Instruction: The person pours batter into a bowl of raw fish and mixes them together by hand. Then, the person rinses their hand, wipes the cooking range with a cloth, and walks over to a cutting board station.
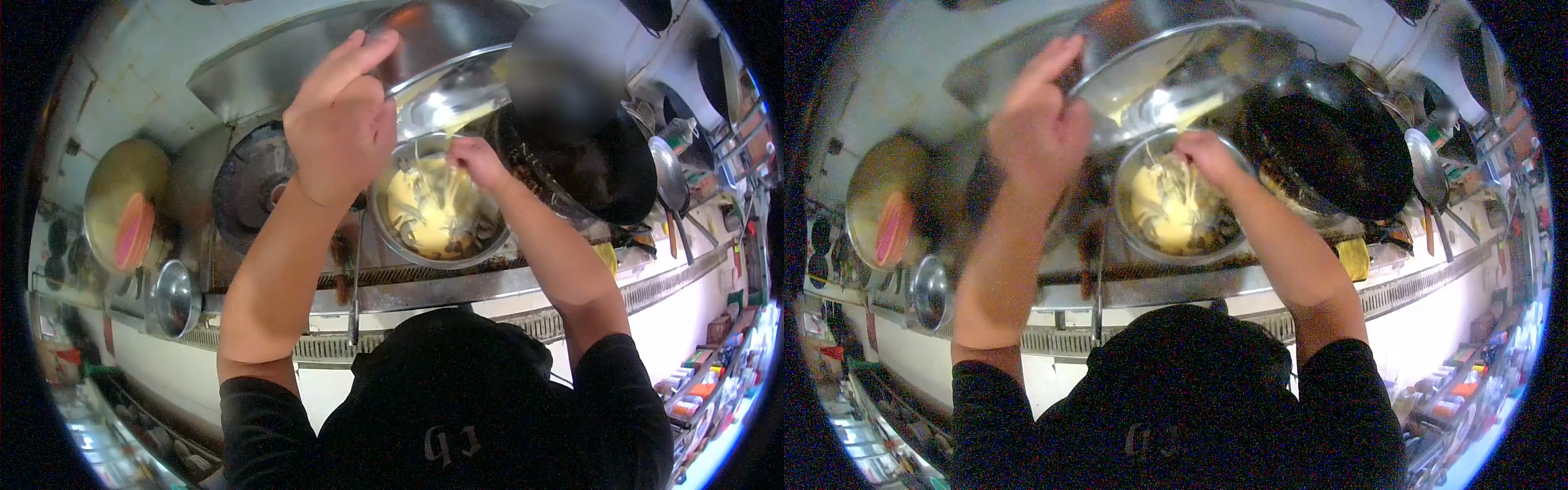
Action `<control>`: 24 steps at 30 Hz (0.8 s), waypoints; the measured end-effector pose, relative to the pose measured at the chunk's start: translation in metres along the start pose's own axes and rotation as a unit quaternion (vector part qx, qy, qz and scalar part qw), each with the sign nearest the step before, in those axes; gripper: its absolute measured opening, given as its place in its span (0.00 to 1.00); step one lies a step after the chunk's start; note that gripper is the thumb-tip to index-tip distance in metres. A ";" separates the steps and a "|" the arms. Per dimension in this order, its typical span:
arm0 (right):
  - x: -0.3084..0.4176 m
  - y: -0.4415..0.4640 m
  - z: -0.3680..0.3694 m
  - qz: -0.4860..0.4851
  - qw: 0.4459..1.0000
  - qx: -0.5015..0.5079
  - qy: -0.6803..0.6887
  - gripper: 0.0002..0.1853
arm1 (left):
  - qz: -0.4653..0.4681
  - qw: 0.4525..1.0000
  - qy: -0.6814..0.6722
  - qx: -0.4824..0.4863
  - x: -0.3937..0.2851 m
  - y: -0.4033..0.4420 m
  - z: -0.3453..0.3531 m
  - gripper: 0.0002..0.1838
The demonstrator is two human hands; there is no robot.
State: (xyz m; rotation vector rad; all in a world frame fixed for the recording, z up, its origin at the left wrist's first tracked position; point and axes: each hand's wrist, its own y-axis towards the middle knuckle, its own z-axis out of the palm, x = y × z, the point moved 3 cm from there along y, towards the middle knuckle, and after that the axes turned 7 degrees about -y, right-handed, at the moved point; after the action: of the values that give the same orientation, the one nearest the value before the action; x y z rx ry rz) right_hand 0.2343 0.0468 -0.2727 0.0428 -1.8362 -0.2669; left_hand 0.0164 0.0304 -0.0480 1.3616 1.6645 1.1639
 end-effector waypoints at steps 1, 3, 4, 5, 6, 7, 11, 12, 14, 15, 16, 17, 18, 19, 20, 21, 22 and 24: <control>-0.003 -0.002 0.000 0.001 1.000 -0.001 0.000 0.09 | -0.007 1.000 0.001 0.000 0.001 0.000 0.000 0.09; -0.007 -0.006 0.000 0.041 0.998 -0.039 0.017 0.10 | -0.014 1.000 0.001 0.001 0.000 -0.001 0.000 0.09; -0.006 -0.006 0.000 0.041 0.998 -0.039 0.018 0.10 | -0.020 1.000 0.000 0.002 0.000 -0.001 0.000 0.10; -0.004 -0.006 -0.001 0.018 0.998 -0.060 0.004 0.10 | -0.025 1.000 0.000 0.004 0.000 -0.001 0.000 0.10; 0.003 -0.007 -0.001 -0.005 0.997 -0.080 -0.009 0.10 | -0.025 1.000 0.000 0.005 0.000 -0.001 0.000 0.10; 0.010 -0.007 -0.003 -0.005 0.997 -0.080 -0.008 0.10 | -0.025 1.000 -0.007 0.003 -0.001 -0.002 0.001 0.10; 0.028 -0.007 -0.003 0.031 0.995 -0.092 -0.034 0.13 | -0.007 1.000 -0.003 -0.006 -0.002 -0.005 0.003 0.10; 0.031 -0.007 -0.002 0.050 0.993 -0.110 -0.008 0.13 | -0.007 1.000 -0.003 -0.005 -0.002 -0.006 0.004 0.10; 0.041 -0.005 -0.001 0.050 0.993 -0.104 0.001 0.11 | -0.004 1.000 -0.004 -0.009 -0.002 -0.009 0.004 0.10; 0.045 -0.005 -0.001 0.049 0.994 -0.099 0.010 0.10 | -0.004 1.000 -0.004 -0.008 -0.002 -0.009 0.004 0.10; 0.041 -0.003 0.000 0.049 0.994 -0.099 0.010 0.10 | -0.021 1.000 -0.002 0.000 -0.002 -0.010 0.005 0.10; 0.038 0.001 0.004 0.006 0.998 -0.052 0.026 0.07 | -0.036 0.999 0.001 0.009 -0.001 -0.011 0.005 0.10; 0.048 0.003 0.009 -0.039 0.998 -0.006 0.042 0.06 | -0.035 0.999 0.002 0.009 -0.001 -0.012 0.004 0.10; 0.055 0.002 0.010 -0.040 0.998 -0.008 0.043 0.06 | -0.057 0.998 0.015 0.014 0.001 -0.014 0.003 0.10; 0.062 0.002 0.006 -0.031 0.996 -0.069 0.049 0.06 | -0.079 0.996 0.027 0.018 0.004 -0.016 0.003 0.10; 0.073 0.000 0.001 -0.022 0.990 -0.131 0.055 0.09 | -0.075 0.997 0.025 0.019 0.003 -0.017 0.002 0.10; 0.076 0.005 -0.004 -0.022 0.989 -0.137 0.058 0.09 | -0.138 0.990 0.034 0.018 0.006 -0.020 0.000 0.09; 0.088 0.018 -0.028 -0.127 0.936 -0.324 -0.061 0.11 | -0.196 0.980 0.038 0.023 0.014 -0.026 -0.001 0.07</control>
State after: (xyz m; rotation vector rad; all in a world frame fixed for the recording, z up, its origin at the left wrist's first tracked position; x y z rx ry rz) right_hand 0.2389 0.0454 -0.1788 -0.2014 -1.7822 -1.0645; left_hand 0.0033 0.0426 -0.0713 0.9632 1.9164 0.9609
